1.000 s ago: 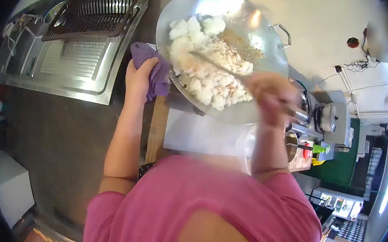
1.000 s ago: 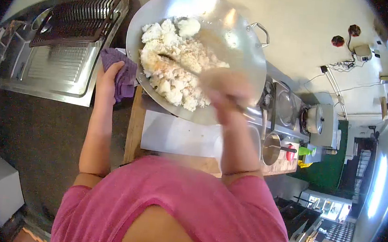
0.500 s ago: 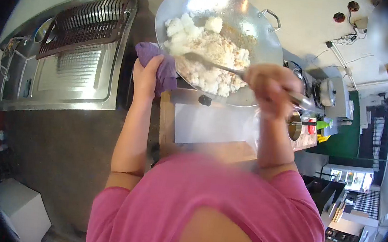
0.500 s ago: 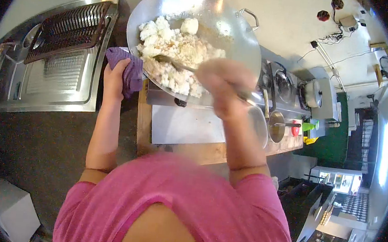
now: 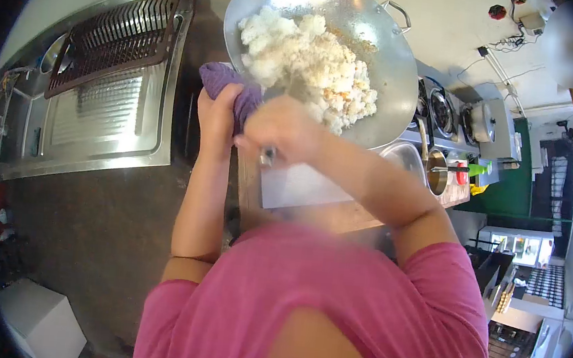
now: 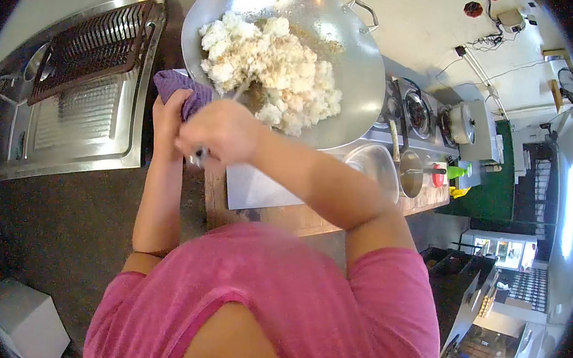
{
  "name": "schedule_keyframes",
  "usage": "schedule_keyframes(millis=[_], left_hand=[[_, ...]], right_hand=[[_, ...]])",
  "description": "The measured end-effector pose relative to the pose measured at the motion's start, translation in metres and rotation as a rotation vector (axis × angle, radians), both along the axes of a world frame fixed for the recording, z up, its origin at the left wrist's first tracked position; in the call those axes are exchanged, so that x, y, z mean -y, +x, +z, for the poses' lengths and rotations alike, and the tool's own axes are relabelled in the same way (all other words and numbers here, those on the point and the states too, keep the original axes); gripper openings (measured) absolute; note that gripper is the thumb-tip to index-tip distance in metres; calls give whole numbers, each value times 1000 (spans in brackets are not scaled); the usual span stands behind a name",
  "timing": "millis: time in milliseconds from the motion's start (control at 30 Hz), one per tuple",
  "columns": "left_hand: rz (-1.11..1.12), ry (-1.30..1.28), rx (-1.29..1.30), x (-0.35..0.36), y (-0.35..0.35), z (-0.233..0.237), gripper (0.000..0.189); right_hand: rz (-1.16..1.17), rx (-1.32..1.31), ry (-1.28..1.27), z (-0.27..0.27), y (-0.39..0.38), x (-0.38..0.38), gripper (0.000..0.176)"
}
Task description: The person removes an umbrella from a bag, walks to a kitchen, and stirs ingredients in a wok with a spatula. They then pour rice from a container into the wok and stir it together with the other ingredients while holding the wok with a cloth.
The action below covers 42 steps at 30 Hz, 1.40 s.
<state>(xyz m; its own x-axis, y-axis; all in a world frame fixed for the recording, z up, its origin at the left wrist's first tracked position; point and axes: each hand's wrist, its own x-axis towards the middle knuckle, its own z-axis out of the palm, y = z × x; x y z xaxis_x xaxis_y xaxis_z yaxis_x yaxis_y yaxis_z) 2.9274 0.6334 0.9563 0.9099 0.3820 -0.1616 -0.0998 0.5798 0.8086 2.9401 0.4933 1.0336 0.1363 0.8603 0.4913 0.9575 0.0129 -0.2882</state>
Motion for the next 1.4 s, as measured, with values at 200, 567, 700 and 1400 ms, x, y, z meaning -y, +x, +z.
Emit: schedule_keyframes(millis=[200, 567, 700, 1400], left_hand=[[6, -17, -4, 1, -1, -3, 26], [29, 81, -27, -8, 0, -2, 37], [56, 82, -40, -12, 2, -3, 32], [57, 107, -59, -5, 0, -2, 32]], right_hand=[[-41, 52, 50, -30, 95, 27, 6], [-264, -687, 969, 145, 129, 219, 31], [-937, -591, 1369, 102, 231, 271, 28], [-330, -581, 618, 67, 59, 136, 28]])
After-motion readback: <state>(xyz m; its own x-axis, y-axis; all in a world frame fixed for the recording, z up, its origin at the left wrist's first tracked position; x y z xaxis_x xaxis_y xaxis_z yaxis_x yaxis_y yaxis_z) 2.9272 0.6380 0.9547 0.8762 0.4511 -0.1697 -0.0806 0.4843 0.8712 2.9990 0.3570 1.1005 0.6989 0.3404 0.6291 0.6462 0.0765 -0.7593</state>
